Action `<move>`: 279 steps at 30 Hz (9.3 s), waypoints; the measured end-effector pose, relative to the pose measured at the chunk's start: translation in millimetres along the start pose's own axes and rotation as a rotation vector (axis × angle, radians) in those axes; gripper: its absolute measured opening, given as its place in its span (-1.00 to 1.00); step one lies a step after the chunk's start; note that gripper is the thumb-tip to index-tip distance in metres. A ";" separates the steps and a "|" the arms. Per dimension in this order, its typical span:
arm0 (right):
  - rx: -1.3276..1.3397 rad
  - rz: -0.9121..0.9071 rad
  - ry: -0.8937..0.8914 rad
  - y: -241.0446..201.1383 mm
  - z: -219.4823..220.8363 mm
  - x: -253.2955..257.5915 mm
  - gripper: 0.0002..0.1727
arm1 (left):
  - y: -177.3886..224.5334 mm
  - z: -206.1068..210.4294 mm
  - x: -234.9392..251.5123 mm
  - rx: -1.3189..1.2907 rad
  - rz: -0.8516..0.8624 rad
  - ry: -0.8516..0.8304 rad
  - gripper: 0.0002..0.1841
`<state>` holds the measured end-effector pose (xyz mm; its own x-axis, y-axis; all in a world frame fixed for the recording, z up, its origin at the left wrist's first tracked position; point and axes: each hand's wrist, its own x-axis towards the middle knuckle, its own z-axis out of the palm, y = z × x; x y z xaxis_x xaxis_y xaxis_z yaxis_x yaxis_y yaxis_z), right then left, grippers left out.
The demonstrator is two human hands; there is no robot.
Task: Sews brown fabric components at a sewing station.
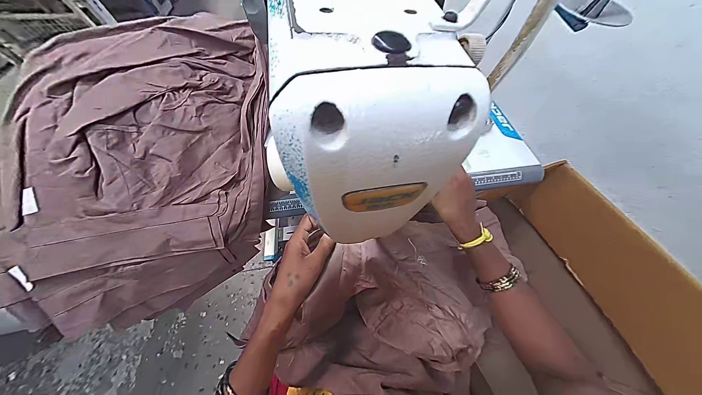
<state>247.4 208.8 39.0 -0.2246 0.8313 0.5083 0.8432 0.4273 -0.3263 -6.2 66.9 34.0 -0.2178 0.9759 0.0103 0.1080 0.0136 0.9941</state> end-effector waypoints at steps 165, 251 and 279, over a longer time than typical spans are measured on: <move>0.503 0.051 -0.352 -89.5 -0.9 -39.9 -0.51 | -37.8 -103.7 -28.3 0.514 0.150 0.224 -0.62; -0.045 0.185 -0.339 13.6 -16.3 -36.8 -0.59 | -36.1 -65.3 -7.0 0.772 0.318 0.120 -0.54; 0.291 -0.193 0.010 -49.1 -19.1 -8.6 -0.84 | -11.1 -9.2 -6.7 0.439 0.357 -0.067 -0.67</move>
<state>217.3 173.9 65.9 -0.3602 0.7227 0.5899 0.6111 0.6606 -0.4361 -14.9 58.3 23.9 -0.0333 0.9481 0.3162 0.5597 -0.2444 0.7918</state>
